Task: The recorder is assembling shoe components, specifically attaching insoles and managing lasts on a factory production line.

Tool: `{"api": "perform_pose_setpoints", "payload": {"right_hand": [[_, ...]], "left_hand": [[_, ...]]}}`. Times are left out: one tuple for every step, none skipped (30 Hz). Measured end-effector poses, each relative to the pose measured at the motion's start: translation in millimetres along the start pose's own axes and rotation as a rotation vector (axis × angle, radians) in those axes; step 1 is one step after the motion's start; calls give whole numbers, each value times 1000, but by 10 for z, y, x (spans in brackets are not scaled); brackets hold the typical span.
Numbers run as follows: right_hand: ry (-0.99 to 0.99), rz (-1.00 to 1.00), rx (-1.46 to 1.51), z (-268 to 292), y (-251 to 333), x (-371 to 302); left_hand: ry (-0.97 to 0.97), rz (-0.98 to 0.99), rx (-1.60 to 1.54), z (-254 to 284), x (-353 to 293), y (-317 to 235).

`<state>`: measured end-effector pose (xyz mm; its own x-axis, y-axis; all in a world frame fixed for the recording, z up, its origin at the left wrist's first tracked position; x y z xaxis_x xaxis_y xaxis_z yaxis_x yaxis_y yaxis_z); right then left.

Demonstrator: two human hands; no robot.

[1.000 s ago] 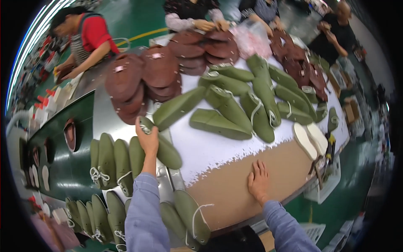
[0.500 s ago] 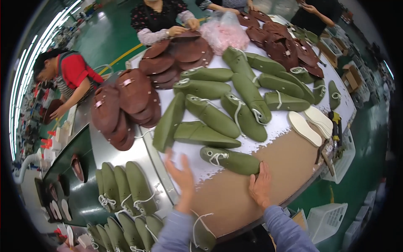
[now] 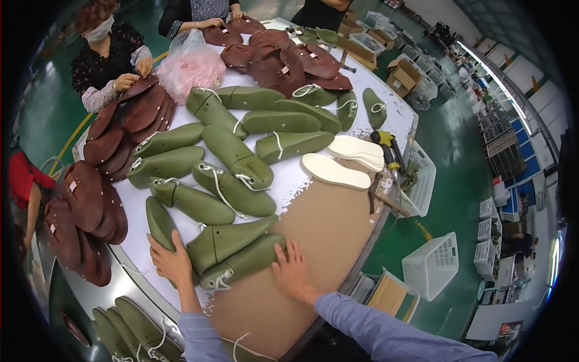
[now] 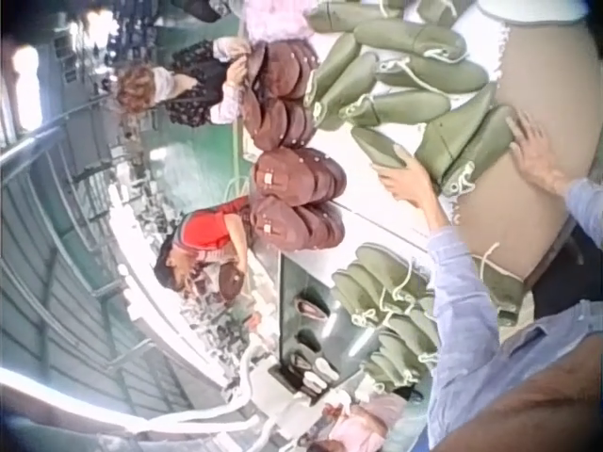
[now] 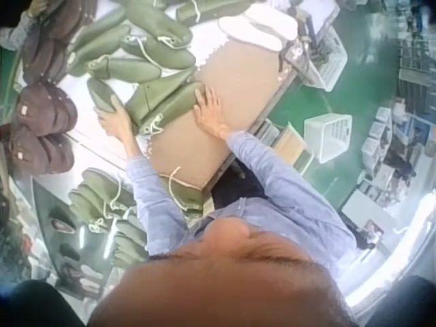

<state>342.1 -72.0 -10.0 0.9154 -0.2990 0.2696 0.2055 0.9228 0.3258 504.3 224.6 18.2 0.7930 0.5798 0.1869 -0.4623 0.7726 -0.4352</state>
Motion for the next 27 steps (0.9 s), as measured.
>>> {"api": "perform_pose_setpoints", "payload": {"right_hand": [[1,-11,13,8,6,-8],[-7,-1,6,15,17,6],[-14,1,56,75,90,-10],[-1,-19,102,26,40,-30],[26,-31,104,-36,-23,-59],[26,-39,116,-25,-29,-68],[31,-49,132,-18,-37,-103],[40,-44,144,-14,-33,-164],[8,-38,191,16,-28,-141],[-20,-38,240,42,-33,-141],[-9,-38,261,33,-33,-177],[6,-39,262,31,-32,-190],[14,-46,257,34,-120,-133],[29,-47,279,41,-245,-3],[75,56,389,76,-252,112],[132,135,494,168,-279,124],[138,191,686,280,-442,177],[162,99,751,381,-732,199],[181,7,812,526,-1022,175],[215,-38,799,720,-1355,202],[241,-68,791,928,-1707,270],[198,-72,767,1162,-2058,347],[138,-80,685,1342,-2444,370],[64,-144,657,1543,-2806,403],[85,-214,605,1696,-3098,418],[52,-246,555,1824,-3363,415],[-2,-282,524,1945,-3558,440]], "left_hand": [[5,30,-26,23,-115,-3],[3,36,-39,43,-212,-60],[-39,47,-47,141,-325,-49],[-59,49,-36,63,-479,-84],[-36,56,-22,-47,-649,-123],[-46,63,-20,3,-749,-116],[-33,20,-67,32,-858,-147],[-18,-24,-108,65,-985,-173],[9,-33,-141,126,-1072,-228],[-7,-30,-125,171,-1115,-161],[99,-39,-318,127,-1180,-87],[199,-43,-505,116,-1276,-38],[403,245,-809,48,-1454,52],[388,248,-788,168,-1571,130],[399,42,-598,347,-1724,160],[439,-159,-394,520,-1934,163],[492,-158,-345,644,-2152,180],[470,-10,-470,751,-2355,213],[436,141,-589,849,-2537,270],[455,149,-556,849,-2673,268],[375,180,-484,829,-2687,350],[284,204,-417,813,-2654,446],[315,200,-401,727,-2666,479],[320,137,-270,719,-2703,193],[343,105,-299,699,-2813,98],[363,72,-334,662,-2924,-6],[406,125,-370,619,-3067,-156]]}}
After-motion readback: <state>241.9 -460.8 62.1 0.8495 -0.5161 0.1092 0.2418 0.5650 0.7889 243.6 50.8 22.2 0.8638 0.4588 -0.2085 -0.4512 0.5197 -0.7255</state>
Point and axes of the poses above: each hand's wrist, its own x-axis towards the middle knuckle, its own z-axis out of the back of the hand, y = z × x, the point moved 9 cm from there along x, towards the middle knuckle, and after that the axes turned 14 degrees about -y, right-handed, at the moved point
